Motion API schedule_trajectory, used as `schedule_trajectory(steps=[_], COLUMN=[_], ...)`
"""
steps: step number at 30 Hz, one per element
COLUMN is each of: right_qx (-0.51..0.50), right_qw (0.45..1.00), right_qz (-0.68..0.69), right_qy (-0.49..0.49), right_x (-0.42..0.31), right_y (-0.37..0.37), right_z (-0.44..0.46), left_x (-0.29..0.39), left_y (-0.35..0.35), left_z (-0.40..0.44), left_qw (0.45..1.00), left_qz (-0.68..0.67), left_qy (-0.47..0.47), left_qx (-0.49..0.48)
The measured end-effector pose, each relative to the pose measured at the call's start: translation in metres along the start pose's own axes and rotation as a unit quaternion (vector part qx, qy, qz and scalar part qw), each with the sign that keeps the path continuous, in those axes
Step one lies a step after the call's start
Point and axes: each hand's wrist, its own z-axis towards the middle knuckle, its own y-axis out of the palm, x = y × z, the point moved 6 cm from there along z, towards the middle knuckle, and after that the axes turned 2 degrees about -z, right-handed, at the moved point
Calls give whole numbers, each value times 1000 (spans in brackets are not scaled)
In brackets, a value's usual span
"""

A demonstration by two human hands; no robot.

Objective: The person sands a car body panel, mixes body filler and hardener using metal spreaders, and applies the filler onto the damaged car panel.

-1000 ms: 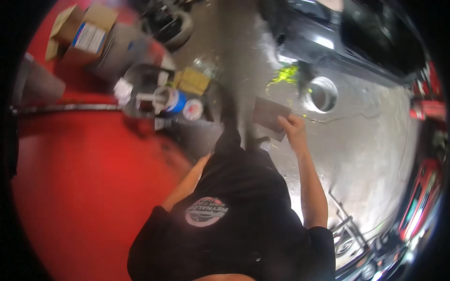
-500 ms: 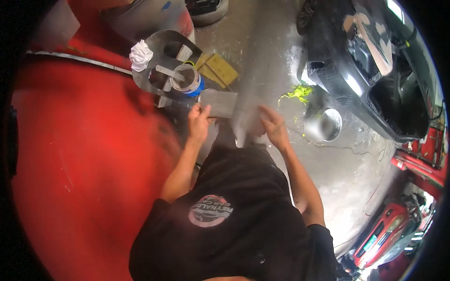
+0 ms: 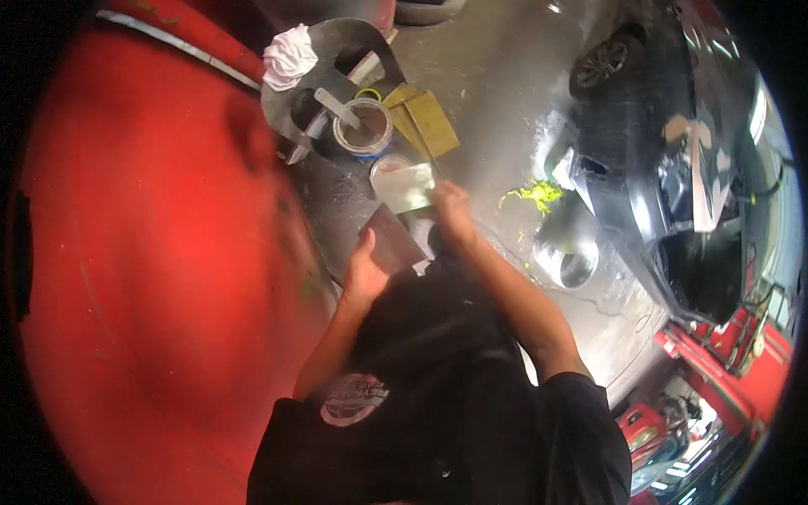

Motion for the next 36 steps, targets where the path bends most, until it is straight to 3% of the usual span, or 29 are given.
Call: schedule_trajectory(steps=[5,8,11,12,14,16,17,20,23,27,30,32,36], right_qx=[-193,-402,-429,-403,-411,-352,-316,-411,-428,-509,-515,-511,-541], right_qw=[969,904,881,898,899,908,850,827,761,601,576,568,507], right_qz=[-61,-62,-60,-167,-134,-181,-379,-374,-482,-557,-540,-543,-543], right_qy=[139,132,191,56,-71,-139,-183,-82,-74,-266,-333,-347,-394], right_x=[38,-5,0,-1,-36,-54,-65,-38,-44,-51,-69,-84,-104], right_y=[56,93,86,85,112,164,182,211,214,164,141,136,150], right_z=[-4,-11,79,140,224,285,305,341,304,250,234,233,221], left_x=[-2,9,16,16,-7,-32,-48,-70,-78,-45,15,30,56], left_y=[-31,-45,-62,-65,-91,-111,-114,-120,-125,-135,-124,-141,-135], left_z=[14,16,3,-2,-4,4,7,31,57,105,135,168,207], left_qw=[982,958,917,907,891,880,872,854,845,816,761,753,701], left_qz=[-142,-124,-106,-114,-129,-138,-143,-134,-65,71,251,242,337], left_qy=[114,226,301,316,302,286,282,259,242,285,343,386,370], left_qx=[53,127,241,254,313,353,374,430,473,498,490,474,508])
